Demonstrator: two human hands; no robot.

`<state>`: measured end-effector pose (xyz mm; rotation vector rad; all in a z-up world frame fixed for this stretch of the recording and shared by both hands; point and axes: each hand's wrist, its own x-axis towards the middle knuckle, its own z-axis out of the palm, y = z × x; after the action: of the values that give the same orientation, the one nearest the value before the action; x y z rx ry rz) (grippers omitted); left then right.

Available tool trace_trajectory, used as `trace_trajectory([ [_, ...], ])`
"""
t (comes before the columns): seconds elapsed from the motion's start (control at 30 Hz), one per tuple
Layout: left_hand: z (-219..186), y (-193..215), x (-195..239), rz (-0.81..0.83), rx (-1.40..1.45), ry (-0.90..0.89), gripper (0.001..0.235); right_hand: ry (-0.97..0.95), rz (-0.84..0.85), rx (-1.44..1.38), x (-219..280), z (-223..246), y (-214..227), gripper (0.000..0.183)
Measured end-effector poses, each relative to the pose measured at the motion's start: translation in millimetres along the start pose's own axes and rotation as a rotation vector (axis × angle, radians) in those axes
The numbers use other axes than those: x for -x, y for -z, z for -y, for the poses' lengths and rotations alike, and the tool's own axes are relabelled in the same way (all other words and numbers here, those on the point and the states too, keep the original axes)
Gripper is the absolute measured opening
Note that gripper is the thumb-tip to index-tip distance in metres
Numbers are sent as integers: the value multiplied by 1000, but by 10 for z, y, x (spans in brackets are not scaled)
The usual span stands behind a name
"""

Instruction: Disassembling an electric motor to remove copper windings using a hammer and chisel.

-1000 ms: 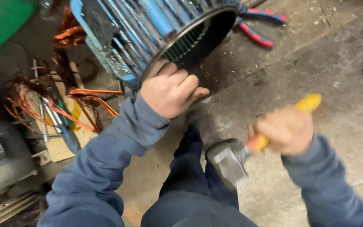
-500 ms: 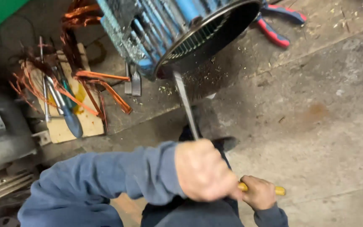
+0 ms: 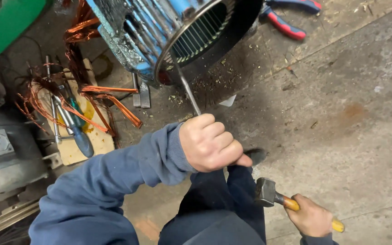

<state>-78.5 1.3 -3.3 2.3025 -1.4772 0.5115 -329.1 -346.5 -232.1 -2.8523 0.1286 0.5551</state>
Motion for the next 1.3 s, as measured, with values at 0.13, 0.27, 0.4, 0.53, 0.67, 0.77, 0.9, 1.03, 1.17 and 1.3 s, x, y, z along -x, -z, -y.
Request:
trace_trajectory([
  [0.13, 8, 31, -10, -2, -21, -1, 51, 23, -11, -56, 34, 26, 2, 25],
  [0.27, 59, 8, 11, 14, -34, -9, 52, 64, -60, -118, 4, 120, 34, 22],
  [0.4, 346, -123, 103, 28, 36, -79, 52, 167, -138, -291, -162, 207, 202, 20],
  [0.53, 446, -135, 68, 54, -87, -49, 48, 495, -280, -515, -548, 460, 723, 14],
  [0.67, 451, -66, -26, -21, -167, -71, 51, 892, -474, -527, -973, 942, 1617, 19],
  [0.77, 467, -42, 10, -13, -127, -93, 54, 1221, -472, -500, -1250, 1185, 2127, 21],
  [0.9, 485, -77, 45, -28, -105, -96, 53, 1304, -440, -381, -1618, 1427, 2296, 30],
  [1.03, 535, -96, 90, -31, -80, -46, 51, 1085, -375, -264, -1611, 1413, 2406, 32],
  [1.17, 573, -56, 80, -102, -105, -90, 56, 1512, -538, -236, -1607, 1506, 2716, 21],
  [1.3, 592, -106, 131, -92, -76, -90, 56, 1279, -320, -315, -1805, 1536, 2588, 21],
])
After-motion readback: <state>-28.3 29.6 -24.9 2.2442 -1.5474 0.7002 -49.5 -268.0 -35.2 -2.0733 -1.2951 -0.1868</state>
